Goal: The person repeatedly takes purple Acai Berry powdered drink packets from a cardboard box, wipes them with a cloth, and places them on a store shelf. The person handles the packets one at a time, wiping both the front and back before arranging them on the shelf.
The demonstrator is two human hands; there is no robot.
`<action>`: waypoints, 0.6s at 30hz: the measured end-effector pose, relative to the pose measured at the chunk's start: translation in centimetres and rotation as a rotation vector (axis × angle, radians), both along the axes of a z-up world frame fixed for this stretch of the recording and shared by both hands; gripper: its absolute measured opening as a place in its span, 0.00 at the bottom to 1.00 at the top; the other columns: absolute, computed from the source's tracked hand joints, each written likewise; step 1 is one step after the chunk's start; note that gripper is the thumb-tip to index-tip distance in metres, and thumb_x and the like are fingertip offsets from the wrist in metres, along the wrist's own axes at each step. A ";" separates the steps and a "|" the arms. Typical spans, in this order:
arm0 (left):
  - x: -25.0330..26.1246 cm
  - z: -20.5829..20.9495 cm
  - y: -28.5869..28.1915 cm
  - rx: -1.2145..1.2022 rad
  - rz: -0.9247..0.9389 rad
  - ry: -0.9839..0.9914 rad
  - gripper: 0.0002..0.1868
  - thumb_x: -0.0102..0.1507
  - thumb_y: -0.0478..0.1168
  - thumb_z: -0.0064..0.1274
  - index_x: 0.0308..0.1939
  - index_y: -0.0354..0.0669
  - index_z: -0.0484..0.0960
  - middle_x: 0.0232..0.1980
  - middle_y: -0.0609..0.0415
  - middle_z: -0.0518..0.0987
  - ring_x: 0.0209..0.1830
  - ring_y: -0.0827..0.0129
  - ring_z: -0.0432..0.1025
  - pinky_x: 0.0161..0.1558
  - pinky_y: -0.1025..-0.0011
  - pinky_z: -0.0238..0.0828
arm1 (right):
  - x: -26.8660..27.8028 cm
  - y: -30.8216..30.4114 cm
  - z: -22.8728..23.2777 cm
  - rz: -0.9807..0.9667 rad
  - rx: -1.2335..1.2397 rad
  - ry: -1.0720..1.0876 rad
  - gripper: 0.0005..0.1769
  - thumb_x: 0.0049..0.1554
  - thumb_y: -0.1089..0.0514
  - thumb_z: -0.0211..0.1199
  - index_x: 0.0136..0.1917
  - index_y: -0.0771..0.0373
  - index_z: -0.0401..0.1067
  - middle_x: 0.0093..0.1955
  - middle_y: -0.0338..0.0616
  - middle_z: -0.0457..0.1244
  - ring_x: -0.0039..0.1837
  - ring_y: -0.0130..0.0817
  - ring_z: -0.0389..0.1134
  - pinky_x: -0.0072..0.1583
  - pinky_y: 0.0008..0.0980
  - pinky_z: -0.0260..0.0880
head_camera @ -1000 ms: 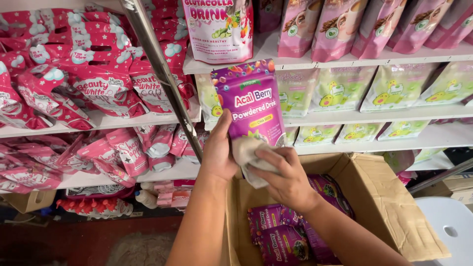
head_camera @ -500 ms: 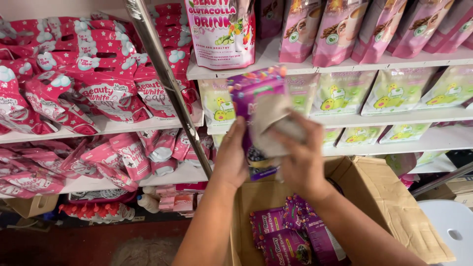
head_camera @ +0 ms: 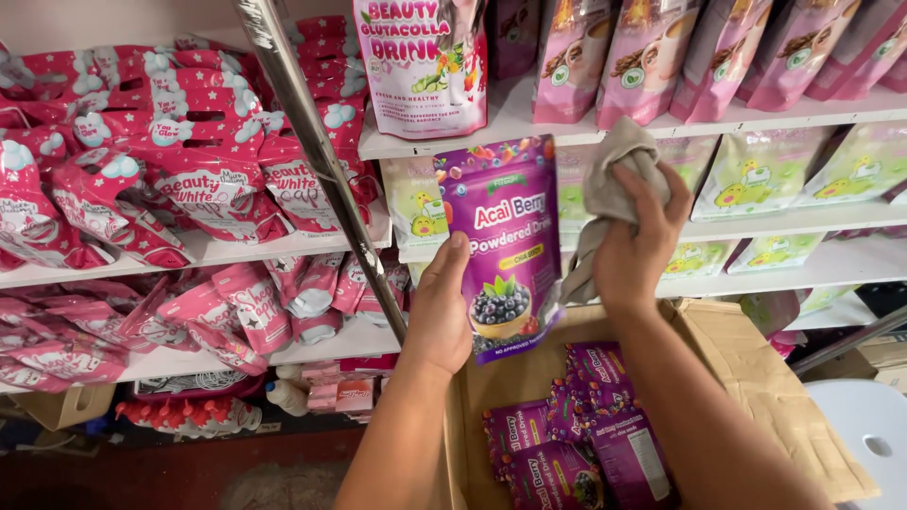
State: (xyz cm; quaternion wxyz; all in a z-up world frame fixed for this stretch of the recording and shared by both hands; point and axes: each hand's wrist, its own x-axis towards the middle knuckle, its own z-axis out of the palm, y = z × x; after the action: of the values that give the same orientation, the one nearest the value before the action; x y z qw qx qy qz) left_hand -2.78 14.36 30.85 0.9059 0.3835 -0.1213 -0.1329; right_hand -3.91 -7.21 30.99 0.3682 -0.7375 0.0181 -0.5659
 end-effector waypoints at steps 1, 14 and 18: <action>0.2 -0.3 -0.4 0.000 -0.002 -0.001 0.27 0.69 0.51 0.50 0.66 0.36 0.74 0.62 0.53 0.79 0.61 0.70 0.74 0.64 0.68 0.70 | -1.0 1.5 -0.1 -0.002 0.000 -0.001 0.34 0.51 0.79 0.50 0.65 0.59 0.77 0.75 0.56 0.54 0.78 0.55 0.57 0.77 0.43 0.58; -1.9 1.4 -1.5 0.015 -0.034 -0.061 0.28 0.69 0.52 0.50 0.66 0.35 0.74 0.64 0.53 0.78 0.63 0.72 0.71 0.66 0.69 0.65 | 0.7 -0.6 -0.4 0.098 -0.110 0.014 0.33 0.49 0.79 0.51 0.64 0.59 0.77 0.74 0.57 0.55 0.77 0.55 0.57 0.77 0.44 0.57; -1.4 1.9 -1.8 0.015 0.060 -0.031 0.28 0.68 0.52 0.49 0.66 0.35 0.74 0.65 0.54 0.77 0.64 0.72 0.71 0.67 0.70 0.65 | -0.5 -0.4 0.3 0.075 0.069 -0.011 0.29 0.55 0.78 0.52 0.64 0.59 0.77 0.75 0.54 0.55 0.78 0.50 0.58 0.79 0.40 0.56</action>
State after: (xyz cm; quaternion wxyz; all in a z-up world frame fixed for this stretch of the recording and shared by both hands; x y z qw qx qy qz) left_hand -4.22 12.54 32.78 0.9046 0.3957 -0.1226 -0.1005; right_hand -4.43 -7.66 31.32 0.4145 -0.7214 0.0077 -0.5547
